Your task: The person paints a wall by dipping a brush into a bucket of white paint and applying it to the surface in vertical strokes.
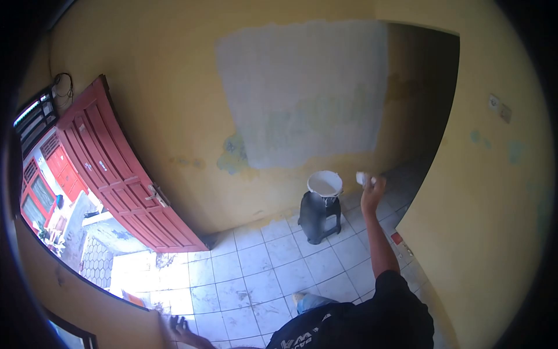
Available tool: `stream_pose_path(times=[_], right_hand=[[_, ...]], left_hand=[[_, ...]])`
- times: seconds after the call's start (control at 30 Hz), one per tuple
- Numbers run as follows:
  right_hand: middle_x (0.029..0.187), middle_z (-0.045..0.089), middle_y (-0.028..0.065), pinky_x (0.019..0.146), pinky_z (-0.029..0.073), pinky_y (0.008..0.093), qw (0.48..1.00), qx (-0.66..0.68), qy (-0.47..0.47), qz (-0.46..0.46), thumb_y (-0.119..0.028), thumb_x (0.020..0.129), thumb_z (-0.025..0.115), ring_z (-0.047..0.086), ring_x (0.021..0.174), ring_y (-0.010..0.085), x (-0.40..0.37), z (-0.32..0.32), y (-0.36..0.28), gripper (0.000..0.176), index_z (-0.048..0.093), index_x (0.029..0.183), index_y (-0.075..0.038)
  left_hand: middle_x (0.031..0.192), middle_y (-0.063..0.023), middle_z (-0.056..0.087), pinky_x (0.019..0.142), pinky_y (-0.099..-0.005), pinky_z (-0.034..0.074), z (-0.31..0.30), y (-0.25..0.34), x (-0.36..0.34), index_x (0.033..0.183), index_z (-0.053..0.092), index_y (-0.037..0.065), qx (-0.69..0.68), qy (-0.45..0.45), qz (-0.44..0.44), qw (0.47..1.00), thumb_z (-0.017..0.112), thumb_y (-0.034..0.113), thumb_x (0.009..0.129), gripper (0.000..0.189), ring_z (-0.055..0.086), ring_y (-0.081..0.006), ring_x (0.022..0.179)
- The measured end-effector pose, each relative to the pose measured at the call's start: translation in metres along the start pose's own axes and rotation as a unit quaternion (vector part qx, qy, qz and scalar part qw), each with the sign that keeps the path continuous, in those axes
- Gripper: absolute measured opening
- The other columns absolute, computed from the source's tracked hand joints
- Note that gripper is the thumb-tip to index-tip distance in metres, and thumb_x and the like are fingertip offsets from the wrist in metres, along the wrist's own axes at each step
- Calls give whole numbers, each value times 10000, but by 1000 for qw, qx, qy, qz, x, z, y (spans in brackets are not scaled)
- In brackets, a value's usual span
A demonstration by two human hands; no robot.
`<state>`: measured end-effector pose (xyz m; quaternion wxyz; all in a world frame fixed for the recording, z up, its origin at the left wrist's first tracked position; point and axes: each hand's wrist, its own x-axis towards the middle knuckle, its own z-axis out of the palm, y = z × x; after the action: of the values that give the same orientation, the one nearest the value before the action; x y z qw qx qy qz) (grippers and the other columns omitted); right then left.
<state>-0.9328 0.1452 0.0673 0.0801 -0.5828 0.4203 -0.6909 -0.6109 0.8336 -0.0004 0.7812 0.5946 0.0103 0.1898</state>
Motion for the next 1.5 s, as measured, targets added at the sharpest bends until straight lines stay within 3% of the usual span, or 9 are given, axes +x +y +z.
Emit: stream_pose_path(times=[0.03,0.13,0.37,0.7,0.93,1.07,1.27,1.37,1.5], right_hand=[[1053,612,137,825,569,385,996,68,16,55,-212,1050,663,660,976,264,7,14,1,225,676,1107,5],[1056,646,140,751,617,334,952,219,76,201,-313,1083,618,678,879,198,24,49,10,359,638,1146,41],[1023,658,111,745,612,301,807,384,164,417,-494,1040,651,680,802,188,13,125,67,498,654,1189,-19],[972,646,96,723,597,320,716,298,251,579,-433,1018,672,672,835,201,-39,199,248,416,658,1116,-30],[961,654,96,685,610,293,650,219,281,672,-390,1036,661,686,780,207,-74,254,302,388,663,1099,-6],[966,672,70,715,580,292,643,225,295,670,-411,1044,659,691,788,201,-45,301,309,405,666,1204,-39],[867,688,27,705,550,270,741,149,239,609,-401,1024,695,668,746,150,-35,364,342,349,726,1030,-53],[895,736,45,715,543,275,830,8,178,528,-364,992,749,659,777,117,-24,388,328,383,778,1084,7],[847,745,45,725,534,274,839,-219,130,481,-302,987,765,654,771,103,-28,416,320,341,783,1143,1]], left_hand=[[1236,-108,658,952,-392,495,21,14,-9,1319,615,17,51,26,-56,997,554,198,924,438,656,-238,1070],[1193,-126,661,886,-387,506,66,-8,-24,1282,611,7,25,-21,-108,994,487,150,961,373,640,-243,1006],[1193,-146,668,889,-345,538,237,-35,-25,1270,631,13,17,-239,-72,968,583,220,994,349,682,-227,1007],[1166,-131,676,849,-271,573,561,-109,-49,1278,620,-42,35,-372,-87,923,596,150,994,343,696,-207,1052],[1056,-187,710,876,-379,588,746,-116,-140,1157,672,-73,66,-608,-62,789,521,51,1023,236,729,-275,935],[1068,-192,727,887,-381,583,807,-154,-149,1188,654,-66,79,-656,-119,741,509,93,1077,241,734,-275,936],[1098,-193,729,908,-382,570,925,-232,-145,1220,637,-55,48,-720,-179,669,508,94,1075,244,726,-266,988],[1123,-184,727,905,-368,568,987,-268,-145,1246,642,-47,36,-778,-211,590,540,133,1064,276,730,-262,1002],[1130,-166,733,912,-359,561,1047,-306,-143,1236,642,-45,23,-827,-249,503,525,107,1072,253,726,-244,1016]])
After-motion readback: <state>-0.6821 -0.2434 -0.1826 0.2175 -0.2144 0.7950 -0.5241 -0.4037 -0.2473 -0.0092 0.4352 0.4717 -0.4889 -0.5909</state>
